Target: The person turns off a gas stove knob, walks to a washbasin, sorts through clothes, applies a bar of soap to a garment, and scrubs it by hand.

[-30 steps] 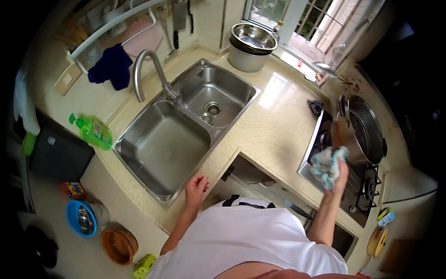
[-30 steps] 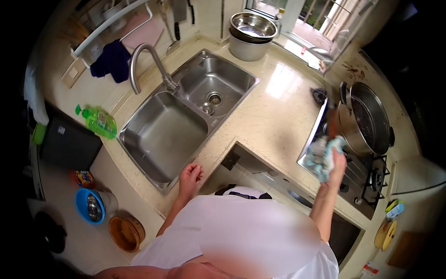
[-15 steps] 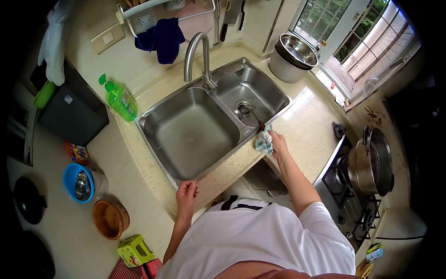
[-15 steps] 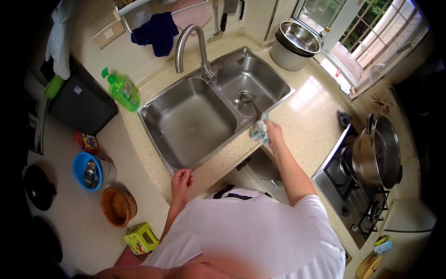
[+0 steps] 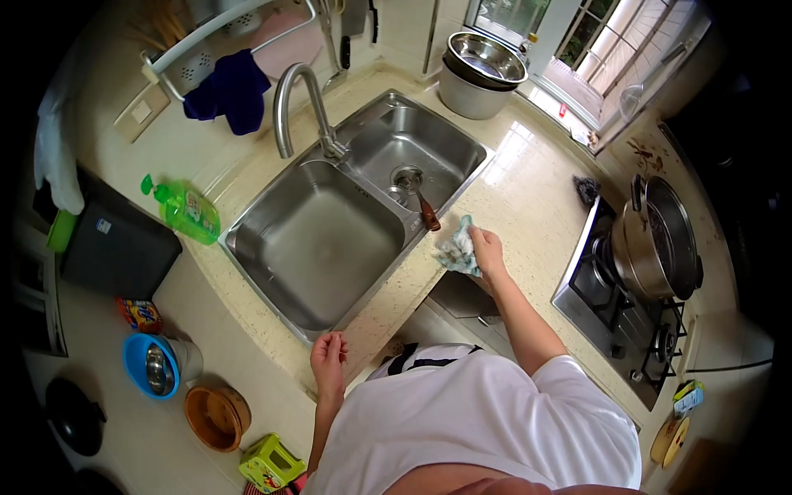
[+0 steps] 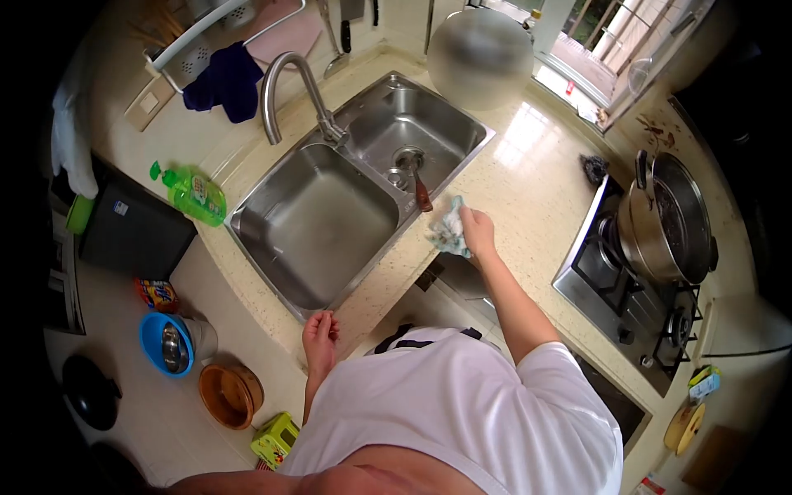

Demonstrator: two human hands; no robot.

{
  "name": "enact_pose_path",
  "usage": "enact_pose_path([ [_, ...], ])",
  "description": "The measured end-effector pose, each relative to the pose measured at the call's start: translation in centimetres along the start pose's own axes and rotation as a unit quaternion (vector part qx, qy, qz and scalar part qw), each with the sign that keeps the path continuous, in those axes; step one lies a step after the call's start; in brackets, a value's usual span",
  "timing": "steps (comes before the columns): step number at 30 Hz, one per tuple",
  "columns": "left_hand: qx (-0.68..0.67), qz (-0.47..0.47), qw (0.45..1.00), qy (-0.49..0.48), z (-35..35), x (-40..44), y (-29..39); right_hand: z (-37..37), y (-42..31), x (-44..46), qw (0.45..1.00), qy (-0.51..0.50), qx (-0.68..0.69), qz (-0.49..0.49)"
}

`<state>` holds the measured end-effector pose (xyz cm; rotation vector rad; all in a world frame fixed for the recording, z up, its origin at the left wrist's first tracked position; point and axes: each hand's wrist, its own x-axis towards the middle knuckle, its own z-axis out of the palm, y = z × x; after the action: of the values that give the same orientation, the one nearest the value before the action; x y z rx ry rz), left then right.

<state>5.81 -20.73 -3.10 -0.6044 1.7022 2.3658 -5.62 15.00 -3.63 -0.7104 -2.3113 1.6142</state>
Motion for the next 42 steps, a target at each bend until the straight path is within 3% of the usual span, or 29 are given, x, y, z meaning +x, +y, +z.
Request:
enact_pose_path([
  [6, 0.034, -0.022, 0.998, -0.053, 1.9, 1.8, -0.3, -5.8, 2.3, 0.6, 0.998, 0.038, 0.022, 0.05],
  [9, 0.065, -0.051, 0.994, -0.078, 4.6, 2.1, 0.8, -9.0, 2.0, -1.1, 0.972, 0.012, -0.216, 0.089],
  [12, 0.079, -0.063, 0.989, -0.112, 6.1, 2.8, 0.4, -10.8, 3.4, -3.8, 0.969, 0.095, -0.227, 0.022],
  [14, 0.083, -0.076, 0.984, -0.138, 7.1, 3.2, 0.1, -13.3, 3.7, -5.7, 0.959, 0.119, -0.253, 0.053],
  [16, 0.081, -0.079, 0.983, -0.142, 7.8, 3.1, 0.4, -14.6, 4.0, -6.9, 0.975, 0.146, -0.164, 0.044],
  [17, 0.087, -0.085, 0.98, -0.161, 9.2, 3.1, 0.1, -17.3, 5.9, -9.0, 0.978, 0.179, -0.032, 0.098],
  [19, 0.088, -0.081, 0.981, -0.154, 9.6, 2.7, -0.2, -20.1, 6.8, -10.9, 0.967, 0.245, -0.002, 0.065],
  [22, 0.08, -0.08, 0.978, -0.175, 11.1, 2.0, -0.8, -25.8, 9.7, -15.6, 0.933, 0.348, 0.003, 0.095],
  [24, 0.082, -0.066, 0.974, -0.202, 12.8, 0.6, -1.9, -31.9, 14.1, -19.8, 0.847, 0.519, -0.109, 0.04],
  [26, 0.124, -0.074, 0.968, -0.206, 13.5, -0.9, -2.5, -34.6, 14.4, -22.7, 0.782, 0.561, -0.267, 0.054],
  [30, 0.17, -0.068, 0.953, -0.24, 15.7, -5.3, -4.5, -37.8, 17.2, -24.1, 0.79, 0.536, -0.267, 0.131],
  [32, 0.167, -0.056, 0.956, -0.236, 16.4, -7.0, -5.1, -38.6, 17.6, -23.6, 0.871, 0.432, -0.163, 0.168],
  [33, 0.174, -0.053, 0.952, -0.244, 17.1, -8.4, -5.7, -39.2, 17.2, -23.0, 0.869, 0.406, -0.211, 0.186],
  [37, 0.178, -0.052, 0.957, -0.223, 17.4, -12.7, -7.0, -40.3, 14.6, -22.0, 0.856, 0.375, -0.313, 0.17],
  [42, 0.154, -0.055, 0.971, -0.173, 15.5, -15.8, -9.4, -41.5, 14.9, -22.3, 0.873, 0.364, -0.312, 0.089],
])
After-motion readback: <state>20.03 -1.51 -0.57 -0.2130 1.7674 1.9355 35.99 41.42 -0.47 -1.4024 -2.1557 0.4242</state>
